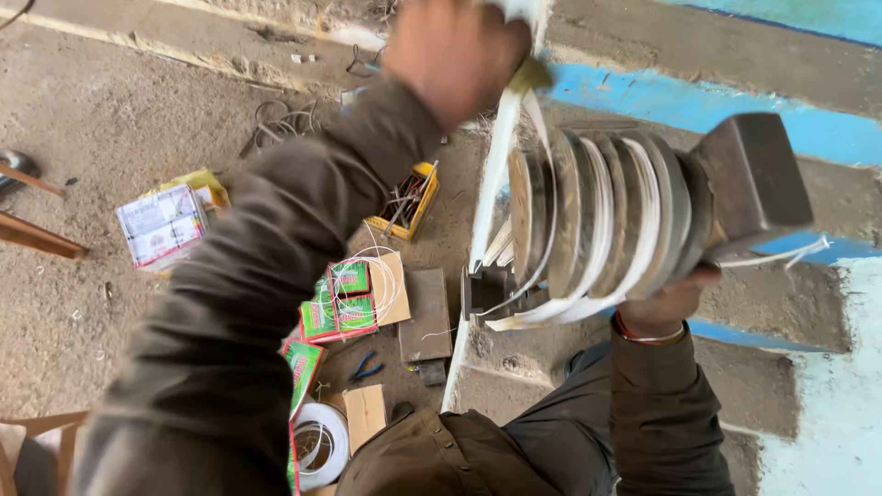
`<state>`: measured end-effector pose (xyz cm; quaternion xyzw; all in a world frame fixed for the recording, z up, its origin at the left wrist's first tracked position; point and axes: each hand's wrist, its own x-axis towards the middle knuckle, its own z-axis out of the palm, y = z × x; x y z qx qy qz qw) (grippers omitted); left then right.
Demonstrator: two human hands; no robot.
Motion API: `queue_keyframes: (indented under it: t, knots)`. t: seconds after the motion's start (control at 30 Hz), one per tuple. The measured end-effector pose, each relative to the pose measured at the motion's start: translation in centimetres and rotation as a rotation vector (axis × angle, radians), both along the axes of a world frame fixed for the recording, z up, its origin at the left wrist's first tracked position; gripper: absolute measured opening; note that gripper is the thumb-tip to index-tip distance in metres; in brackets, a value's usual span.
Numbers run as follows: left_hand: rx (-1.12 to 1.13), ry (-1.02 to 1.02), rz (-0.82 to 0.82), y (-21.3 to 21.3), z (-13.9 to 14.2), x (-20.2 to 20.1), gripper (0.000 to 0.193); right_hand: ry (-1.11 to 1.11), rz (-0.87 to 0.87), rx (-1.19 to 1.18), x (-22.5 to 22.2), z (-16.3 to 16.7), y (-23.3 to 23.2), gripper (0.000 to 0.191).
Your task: The person holds a metal frame with a stacked disc wheel and winds white plastic wire around its grooves, turning the wheel with a crank handle in one hand while guiding the wire with the other. They continue cranking and feeding the wire so it wraps evenly around the disc stack.
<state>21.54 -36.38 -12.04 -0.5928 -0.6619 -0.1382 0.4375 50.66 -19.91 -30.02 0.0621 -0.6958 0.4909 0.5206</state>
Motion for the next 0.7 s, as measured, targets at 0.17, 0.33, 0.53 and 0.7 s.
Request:
queue_keyframes:
  t: [0.17, 0.33, 0.53, 0.7]
  knots:
    - [-0.681, -0.674, 0.192, -1.2, -24.1, 2.7, 0.029, 0.137, 0.433, -0.396, 0.3, 0.8, 0.2, 0.074]
    - [-0.664, -1.100, 0.115, -6.8, -32.3, 12.0, 0.028, 0.086, 0.270, -0.232, -1.5, 0.1, 1.5, 0.080]
    - [-0.054, -0.221, -0.323, -13.6, -11.8, 12.0, 0.030, -0.091, -0.531, 0.626, -3.9, -0.5, 1.4, 0.064]
    - [0.204, 0.303, -0.199, -9.7, 7.8, 8.4, 0.027, -0.063, -0.430, 0.506, -2.7, 0.4, -0.1, 0.071]
